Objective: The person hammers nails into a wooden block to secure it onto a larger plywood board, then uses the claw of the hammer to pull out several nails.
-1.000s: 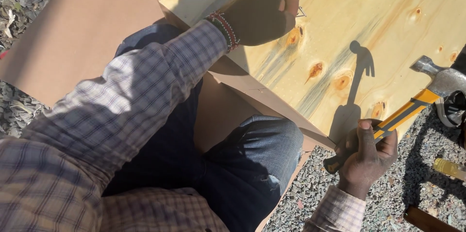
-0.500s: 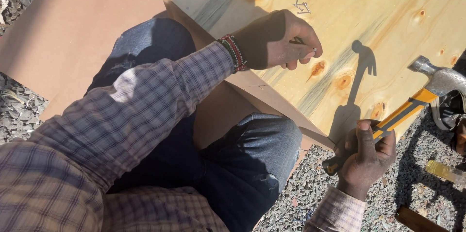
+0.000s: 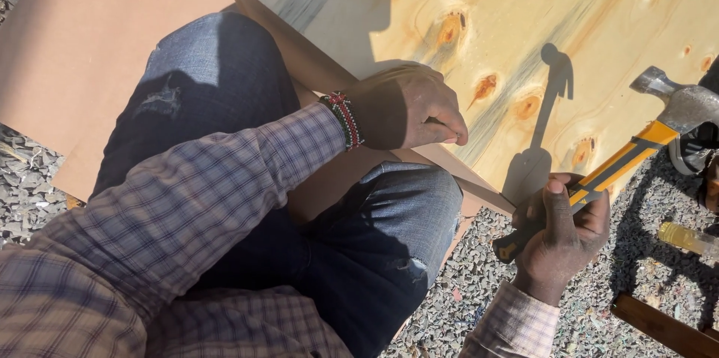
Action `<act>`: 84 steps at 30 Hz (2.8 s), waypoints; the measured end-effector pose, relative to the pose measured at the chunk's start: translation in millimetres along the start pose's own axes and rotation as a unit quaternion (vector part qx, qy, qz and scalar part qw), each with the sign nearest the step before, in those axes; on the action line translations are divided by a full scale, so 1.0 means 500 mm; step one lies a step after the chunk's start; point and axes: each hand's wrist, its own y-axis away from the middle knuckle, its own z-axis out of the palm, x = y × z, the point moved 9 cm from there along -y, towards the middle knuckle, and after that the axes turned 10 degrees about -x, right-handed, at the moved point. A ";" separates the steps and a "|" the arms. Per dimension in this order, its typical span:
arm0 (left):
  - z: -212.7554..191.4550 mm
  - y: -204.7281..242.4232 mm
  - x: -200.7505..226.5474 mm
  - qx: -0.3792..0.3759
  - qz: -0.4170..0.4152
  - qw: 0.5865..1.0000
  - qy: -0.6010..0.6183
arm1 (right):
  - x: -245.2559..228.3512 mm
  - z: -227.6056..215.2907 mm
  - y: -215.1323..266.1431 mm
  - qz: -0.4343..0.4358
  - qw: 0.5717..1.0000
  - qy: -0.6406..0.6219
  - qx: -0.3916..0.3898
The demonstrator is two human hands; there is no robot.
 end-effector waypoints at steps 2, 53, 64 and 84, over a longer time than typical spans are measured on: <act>-0.006 0.006 -0.002 0.005 -0.015 1.000 0.012 | -0.006 0.000 0.004 0.000 1.000 0.007 0.006; -0.012 0.023 0.019 0.094 -0.001 0.994 -0.054 | -0.090 0.057 0.209 0.246 0.873 0.407 -0.109; -0.010 0.022 0.020 0.091 -0.013 0.993 -0.073 | -0.064 0.040 0.238 0.213 0.862 0.450 -0.094; -0.026 0.033 0.057 0.081 -0.023 0.981 -0.174 | 0.085 -0.367 -0.079 0.106 0.963 0.221 0.111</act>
